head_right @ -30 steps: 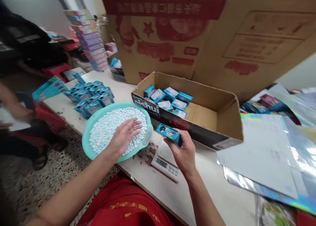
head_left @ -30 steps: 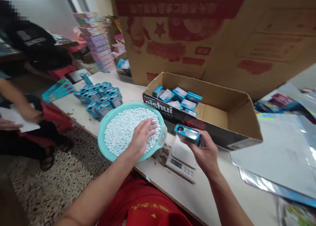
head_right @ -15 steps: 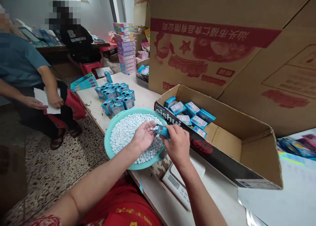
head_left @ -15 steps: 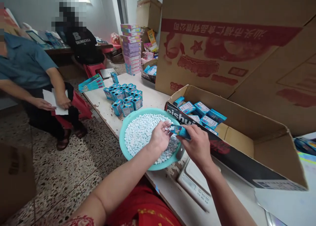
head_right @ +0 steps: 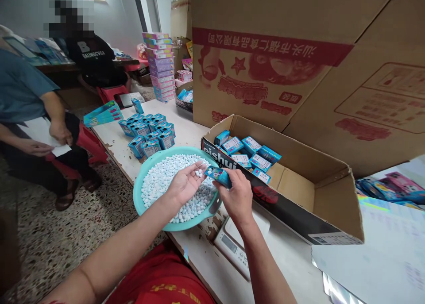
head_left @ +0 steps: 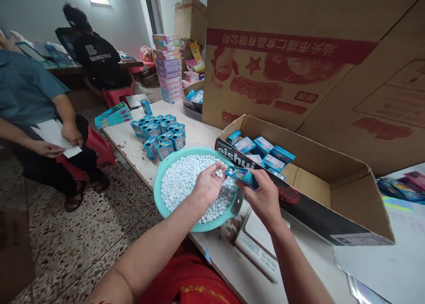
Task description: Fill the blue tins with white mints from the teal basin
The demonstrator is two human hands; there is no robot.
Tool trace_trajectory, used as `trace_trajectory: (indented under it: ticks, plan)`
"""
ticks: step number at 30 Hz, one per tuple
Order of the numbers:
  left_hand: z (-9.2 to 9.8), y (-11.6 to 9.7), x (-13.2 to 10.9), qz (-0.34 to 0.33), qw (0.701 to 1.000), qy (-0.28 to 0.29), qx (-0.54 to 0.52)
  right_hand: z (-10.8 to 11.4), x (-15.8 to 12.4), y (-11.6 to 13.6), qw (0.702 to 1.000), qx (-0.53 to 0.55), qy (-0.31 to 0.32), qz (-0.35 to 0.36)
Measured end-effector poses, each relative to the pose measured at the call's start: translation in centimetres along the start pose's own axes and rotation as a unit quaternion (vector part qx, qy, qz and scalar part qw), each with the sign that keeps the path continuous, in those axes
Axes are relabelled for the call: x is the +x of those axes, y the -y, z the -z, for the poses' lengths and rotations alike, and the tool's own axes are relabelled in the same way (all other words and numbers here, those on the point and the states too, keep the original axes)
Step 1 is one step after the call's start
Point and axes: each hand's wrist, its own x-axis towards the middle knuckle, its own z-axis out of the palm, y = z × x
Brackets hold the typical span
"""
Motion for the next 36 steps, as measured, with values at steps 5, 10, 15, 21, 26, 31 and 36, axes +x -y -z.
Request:
trace_trajectory:
  ticks: [5,10,15,21,26,31,36]
  plan:
    - [2.0,-2.2,0.5,-0.136,0.924,0.034,0.356,1.6,-0.9,-1.4,0.972,0.172,-0.090,-0.129]
    - [-0.2,-3.6,-1.2,-0.245,0.773,0.245,0.531,0.6,-1.6,-0.9,0.948,0.268,-0.057,-0.162]
    - [-4.4,-4.6,-2.2,-0.241,0.677,0.380,0.583,0.0,-0.9,-0.3,0.930,0.337,-0.091,-0.116]
    - [-4.5,-11.8,6.7,-0.422,0.562,0.024,0.711,7.1,3.3,-8.1,0.966,0.104,-0.199,-0.130]
    - [-1.3,-15.0,16.7,-0.341,0.399,-0.120,0.843,10.5,10.2,-15.6,0.957,-0.208,0.013,-0.200]
    - [0.4,-13.9,19.8,-0.226,0.310,-0.118,0.916,7.7,15.5,-20.0,0.931,-0.267,0.121,-0.218]
    - [0.0,-14.2,17.2,-0.235,0.271,-0.113,0.927,4.4,16.1,-21.9,0.903,-0.289,0.175,-0.264]
